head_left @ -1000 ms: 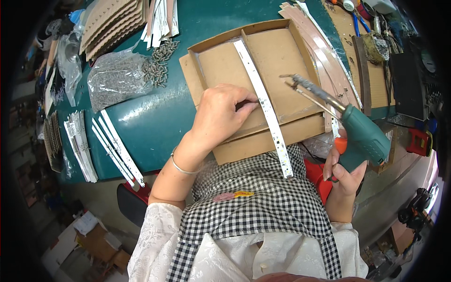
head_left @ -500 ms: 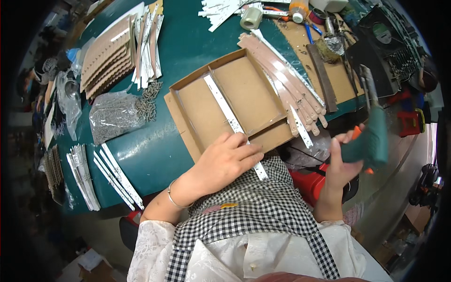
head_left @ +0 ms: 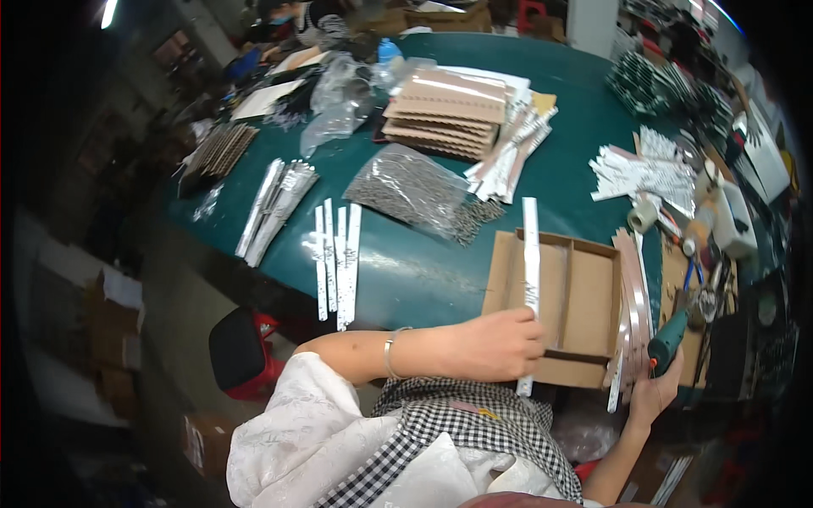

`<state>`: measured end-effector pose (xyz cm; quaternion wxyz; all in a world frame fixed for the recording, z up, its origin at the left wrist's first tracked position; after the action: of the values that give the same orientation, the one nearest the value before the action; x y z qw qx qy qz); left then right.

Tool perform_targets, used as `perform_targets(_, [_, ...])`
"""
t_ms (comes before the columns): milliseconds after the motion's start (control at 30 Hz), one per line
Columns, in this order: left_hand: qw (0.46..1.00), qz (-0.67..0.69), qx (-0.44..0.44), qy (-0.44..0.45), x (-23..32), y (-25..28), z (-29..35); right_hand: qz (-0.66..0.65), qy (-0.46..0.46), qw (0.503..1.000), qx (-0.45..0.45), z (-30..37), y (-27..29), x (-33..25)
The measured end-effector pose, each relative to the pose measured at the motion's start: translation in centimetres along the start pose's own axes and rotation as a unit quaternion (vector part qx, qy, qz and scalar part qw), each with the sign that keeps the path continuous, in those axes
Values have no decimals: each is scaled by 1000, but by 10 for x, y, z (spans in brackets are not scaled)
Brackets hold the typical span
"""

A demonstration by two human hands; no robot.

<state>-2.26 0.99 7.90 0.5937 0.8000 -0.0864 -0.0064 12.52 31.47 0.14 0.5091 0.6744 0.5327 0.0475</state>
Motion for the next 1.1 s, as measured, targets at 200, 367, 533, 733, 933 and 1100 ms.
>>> perform_targets(200, [978, -77, -100, 165, -24, 32, 84, 27, -9, 999, -39, -7, -8, 3])
perform_targets(367, [953, -70, -174, 239, -28, 29, 132, 46, 16, 998, -36, -10, -10, -4])
perform_targets(533, [954, -83, -130, 256, -30, 16, 159, 62, 34, 996, -59, -14, -11, -11])
perform_targets(733, [936, -56, -178, 299, -44, 5, 183, 97, 77, 991, -56, -16, -12, -16])
perform_targets(933, [935, -19, -131, 329, -49, -5, 202, 93, 105, 989, -48, -16, -13, -12])
perform_targets(1100, [925, -14, -105, 364, -48, -1, 216, 76, 125, 988, -43, -21, -11, -15])
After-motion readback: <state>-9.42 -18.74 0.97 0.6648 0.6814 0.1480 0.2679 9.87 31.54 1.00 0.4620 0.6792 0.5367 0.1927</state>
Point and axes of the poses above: each hand's wrist, its own z-axis away from the middle knuckle, its own y-axis out of the back of the hand, x = y × z, the point moved 5 cm from there along -z, towards the middle knuckle
